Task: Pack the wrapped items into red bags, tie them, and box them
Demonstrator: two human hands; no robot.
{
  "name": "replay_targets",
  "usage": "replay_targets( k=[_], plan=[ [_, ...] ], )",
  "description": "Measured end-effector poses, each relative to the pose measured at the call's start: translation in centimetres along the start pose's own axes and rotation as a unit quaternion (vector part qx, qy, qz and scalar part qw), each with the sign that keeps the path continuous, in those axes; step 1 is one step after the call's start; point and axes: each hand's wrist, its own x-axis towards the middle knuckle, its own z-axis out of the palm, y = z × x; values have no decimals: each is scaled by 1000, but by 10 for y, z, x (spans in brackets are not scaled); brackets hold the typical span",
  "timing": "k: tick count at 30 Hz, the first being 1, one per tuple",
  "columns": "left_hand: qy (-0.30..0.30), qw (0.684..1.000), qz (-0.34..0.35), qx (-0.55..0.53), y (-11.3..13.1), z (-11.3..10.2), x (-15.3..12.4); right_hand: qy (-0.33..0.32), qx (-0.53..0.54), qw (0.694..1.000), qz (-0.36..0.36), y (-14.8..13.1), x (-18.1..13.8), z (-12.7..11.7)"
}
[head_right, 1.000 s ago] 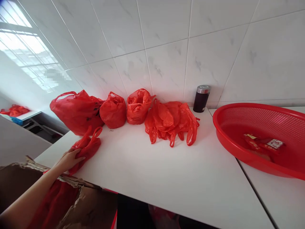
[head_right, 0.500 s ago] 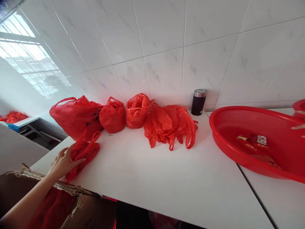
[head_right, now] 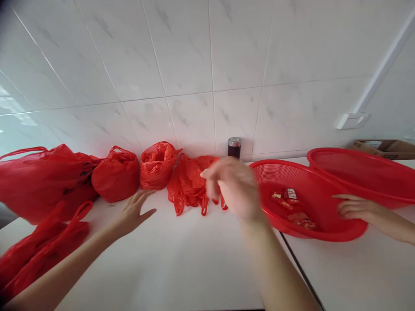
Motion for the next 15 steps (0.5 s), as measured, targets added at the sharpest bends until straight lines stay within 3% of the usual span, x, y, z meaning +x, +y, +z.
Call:
replay_targets(
  k=[2, 4, 7, 9, 12, 15],
  plan=[
    [-7, 1000, 4, -14, 33, 31, 17, -53, -152, 987, 23, 23, 18, 11],
    [-6, 1000, -9, -19, 67, 64, 26, -73, -313, 945, 61, 58, 29, 21],
    [-4, 998, -52, -26, 109, 110, 29, -50, -365, 926, 87, 109, 36, 27],
    [-13, 996, -84, -37, 123, 133, 30, -28, -381, 921, 81, 128, 39, 26],
    [-16, 991, -118, -57, 125, 153, 35, 0, -374, 927, 32, 127, 42, 24],
    [3, 988, -134, -79, 118, 153, 42, 24, -345, 938, -37, 98, 35, 26]
  ],
)
